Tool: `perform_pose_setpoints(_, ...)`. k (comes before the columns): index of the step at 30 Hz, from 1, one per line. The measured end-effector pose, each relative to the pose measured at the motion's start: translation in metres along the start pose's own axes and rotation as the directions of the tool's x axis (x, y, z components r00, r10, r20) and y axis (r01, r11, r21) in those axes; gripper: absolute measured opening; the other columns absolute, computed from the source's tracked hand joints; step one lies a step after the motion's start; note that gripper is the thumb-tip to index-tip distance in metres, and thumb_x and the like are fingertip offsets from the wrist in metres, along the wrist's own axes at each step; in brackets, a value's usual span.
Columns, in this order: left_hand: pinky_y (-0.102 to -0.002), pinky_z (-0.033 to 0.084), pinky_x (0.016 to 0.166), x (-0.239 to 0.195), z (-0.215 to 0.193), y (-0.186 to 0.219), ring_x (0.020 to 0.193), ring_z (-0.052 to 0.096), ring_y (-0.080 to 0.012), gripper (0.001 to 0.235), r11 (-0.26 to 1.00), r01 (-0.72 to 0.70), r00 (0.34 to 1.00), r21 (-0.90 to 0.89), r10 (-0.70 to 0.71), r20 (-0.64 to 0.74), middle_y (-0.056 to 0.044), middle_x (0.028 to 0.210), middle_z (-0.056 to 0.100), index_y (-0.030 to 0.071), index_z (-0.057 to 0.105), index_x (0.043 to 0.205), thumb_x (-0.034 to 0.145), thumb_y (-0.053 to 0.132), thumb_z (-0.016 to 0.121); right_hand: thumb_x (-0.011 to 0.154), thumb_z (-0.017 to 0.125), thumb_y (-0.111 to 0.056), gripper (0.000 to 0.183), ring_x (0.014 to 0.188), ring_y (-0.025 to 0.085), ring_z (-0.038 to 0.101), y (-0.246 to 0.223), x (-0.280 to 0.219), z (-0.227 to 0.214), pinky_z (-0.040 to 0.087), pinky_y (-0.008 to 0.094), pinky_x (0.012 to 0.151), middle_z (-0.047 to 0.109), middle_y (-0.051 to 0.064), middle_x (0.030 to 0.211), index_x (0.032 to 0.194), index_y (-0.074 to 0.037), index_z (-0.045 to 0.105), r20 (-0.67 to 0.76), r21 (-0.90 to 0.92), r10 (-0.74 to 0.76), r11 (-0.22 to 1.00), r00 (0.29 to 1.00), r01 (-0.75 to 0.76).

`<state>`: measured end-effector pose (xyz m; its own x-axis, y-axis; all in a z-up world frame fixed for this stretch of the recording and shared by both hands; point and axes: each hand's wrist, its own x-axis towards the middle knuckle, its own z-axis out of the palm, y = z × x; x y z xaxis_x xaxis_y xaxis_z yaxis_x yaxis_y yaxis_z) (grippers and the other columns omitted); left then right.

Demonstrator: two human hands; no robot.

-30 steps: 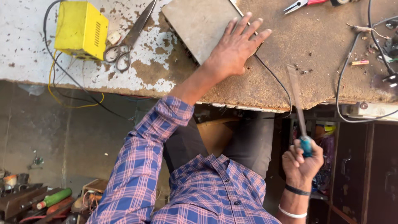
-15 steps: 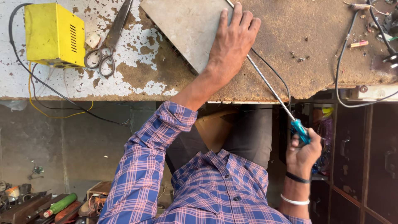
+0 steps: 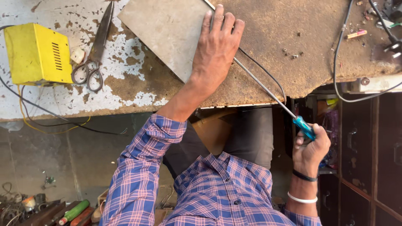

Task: The person twists and connects wires, then uses a screwdriver to remove screws from a metal box. They open the box to reveal internal circuitry and continue manipulating wires inside.

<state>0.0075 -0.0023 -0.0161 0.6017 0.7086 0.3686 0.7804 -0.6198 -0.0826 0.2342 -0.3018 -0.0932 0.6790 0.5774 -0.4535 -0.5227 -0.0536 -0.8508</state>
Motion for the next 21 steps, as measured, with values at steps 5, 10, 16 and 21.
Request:
perform_pose_setpoints(5, -0.049, 0.032, 0.125, 0.005, -0.009, 0.001, 0.141, 0.045, -0.0369, 0.058, 0.999, -0.017, 0.999, 0.04, 0.015, 0.044, -0.017, 0.134, 0.058, 0.006, 0.059, 0.134, 0.081, -0.003, 0.079, 0.105, 0.059, -0.023, 0.025, 0.049, 0.016, 0.053, -0.008, 0.003, 0.003, 0.039, 0.025, 0.04, 0.061, 0.009, 0.07, 0.095, 0.0, 0.065, -0.012, -0.063, -0.047, 0.997, 0.999, 0.047)
perform_pose_setpoints(10, -0.048, 0.031, 0.127, 0.0, -0.008, 0.001, 0.145, 0.042, -0.0359, 0.058, 1.0, -0.003, 0.999, -0.002, 0.003, 0.032, -0.015, 0.137, 0.056, 0.006, 0.058, 0.136, 0.083, -0.004, 0.08, 0.106, 0.058, -0.021, 0.024, 0.05, 0.015, 0.054, -0.011, 0.003, 0.005, 0.039, 0.024, 0.04, 0.061, 0.009, 0.071, 0.095, -0.001, 0.064, 0.006, -0.057, -0.053, 0.997, 0.999, 0.053)
perform_pose_setpoints(16, -0.048, 0.029, 0.128, -0.001, -0.002, 0.002, 0.144, 0.041, -0.0346, 0.064, 1.0, -0.004, 1.0, 0.013, 0.004, -0.001, -0.013, 0.138, 0.056, 0.01, 0.059, 0.137, 0.079, -0.004, 0.082, 0.107, 0.056, -0.018, 0.024, 0.05, 0.015, 0.053, -0.012, 0.001, 0.005, 0.039, 0.024, 0.041, 0.062, 0.01, 0.073, 0.094, 0.0, 0.063, 0.026, -0.061, -0.083, 0.995, 0.996, 0.084)
perform_pose_setpoints(21, -0.048, 0.029, 0.129, -0.002, -0.002, 0.003, 0.145, 0.041, -0.0352, 0.065, 1.0, -0.005, 1.0, 0.02, 0.004, 0.016, -0.014, 0.138, 0.056, 0.009, 0.058, 0.139, 0.08, -0.004, 0.082, 0.108, 0.056, -0.017, 0.023, 0.051, 0.015, 0.053, -0.012, 0.003, 0.003, 0.039, 0.024, 0.04, 0.061, 0.01, 0.072, 0.093, 0.0, 0.062, 0.04, -0.066, -0.08, 0.994, 0.996, 0.083)
